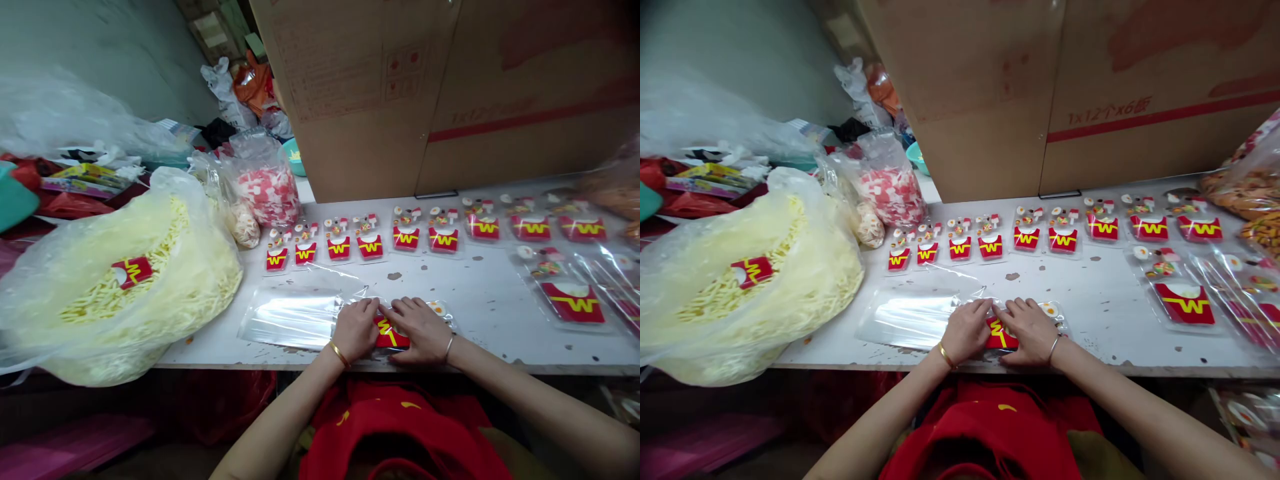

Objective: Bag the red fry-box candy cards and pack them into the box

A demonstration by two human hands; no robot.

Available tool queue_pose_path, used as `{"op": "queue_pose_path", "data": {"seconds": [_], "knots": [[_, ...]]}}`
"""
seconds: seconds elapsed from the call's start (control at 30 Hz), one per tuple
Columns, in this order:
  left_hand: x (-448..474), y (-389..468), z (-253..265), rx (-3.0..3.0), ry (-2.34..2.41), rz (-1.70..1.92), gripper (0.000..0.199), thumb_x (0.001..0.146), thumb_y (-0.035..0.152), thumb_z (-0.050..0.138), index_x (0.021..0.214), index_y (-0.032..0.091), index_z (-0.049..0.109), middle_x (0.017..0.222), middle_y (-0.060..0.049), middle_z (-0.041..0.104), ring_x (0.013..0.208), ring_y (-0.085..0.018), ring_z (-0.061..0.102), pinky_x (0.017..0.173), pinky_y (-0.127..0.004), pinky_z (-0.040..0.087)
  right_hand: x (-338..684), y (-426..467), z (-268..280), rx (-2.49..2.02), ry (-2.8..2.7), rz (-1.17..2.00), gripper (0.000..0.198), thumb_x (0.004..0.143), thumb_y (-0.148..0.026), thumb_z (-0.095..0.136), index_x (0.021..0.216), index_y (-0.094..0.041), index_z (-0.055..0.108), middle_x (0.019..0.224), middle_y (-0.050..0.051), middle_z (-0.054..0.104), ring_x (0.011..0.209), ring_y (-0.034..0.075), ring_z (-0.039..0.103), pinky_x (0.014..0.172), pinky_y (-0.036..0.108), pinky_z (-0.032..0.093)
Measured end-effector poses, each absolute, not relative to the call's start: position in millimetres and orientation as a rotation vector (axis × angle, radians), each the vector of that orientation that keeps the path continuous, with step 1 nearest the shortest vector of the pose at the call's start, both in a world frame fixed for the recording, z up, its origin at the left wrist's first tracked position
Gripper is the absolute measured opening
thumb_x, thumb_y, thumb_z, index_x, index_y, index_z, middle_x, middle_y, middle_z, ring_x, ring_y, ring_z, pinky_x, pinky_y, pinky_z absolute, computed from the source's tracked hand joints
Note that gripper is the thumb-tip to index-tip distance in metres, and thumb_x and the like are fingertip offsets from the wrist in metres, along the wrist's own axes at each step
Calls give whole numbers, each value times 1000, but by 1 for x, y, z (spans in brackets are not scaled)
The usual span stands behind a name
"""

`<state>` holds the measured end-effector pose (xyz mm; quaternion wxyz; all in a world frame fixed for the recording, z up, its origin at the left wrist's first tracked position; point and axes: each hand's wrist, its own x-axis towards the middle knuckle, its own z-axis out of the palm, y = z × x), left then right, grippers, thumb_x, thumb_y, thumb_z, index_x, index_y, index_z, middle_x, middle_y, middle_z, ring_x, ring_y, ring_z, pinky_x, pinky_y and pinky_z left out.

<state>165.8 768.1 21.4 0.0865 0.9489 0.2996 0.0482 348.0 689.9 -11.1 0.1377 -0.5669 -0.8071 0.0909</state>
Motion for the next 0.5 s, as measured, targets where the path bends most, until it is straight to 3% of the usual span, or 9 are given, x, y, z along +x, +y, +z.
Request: {"op": "queue_pose_path", "data": {"seconds": [0.13,0.23,0.5], "knots": [[165,763,21,2817,902,146,48,76,21,49,123,17,45,121,-10,55,106,-25,54,91,-39,47,347,688,-14,-1637,-2313,252,92,64,-64,61,138,-14,39,109,16,53,98,32,45,85,44,33],[164,759,26,2788,863,152,56,74,30,56,127,17,42,129,-12,50,116,-27,49,99,-41,43,347,684,-12,-1646,-2306,219,91,62,-62,63,137,-15,40,110,16,53,98,32,45,85,45,33],[207,733,13,2868,656,41,62,72,23,53,131,12,36,135,-16,46,123,-30,43,103,-47,39,368,640,-19,-1830,-2172,127,79,69,-58,57,132,-10,47,113,19,52,99,34,45,84,46,34]]}}
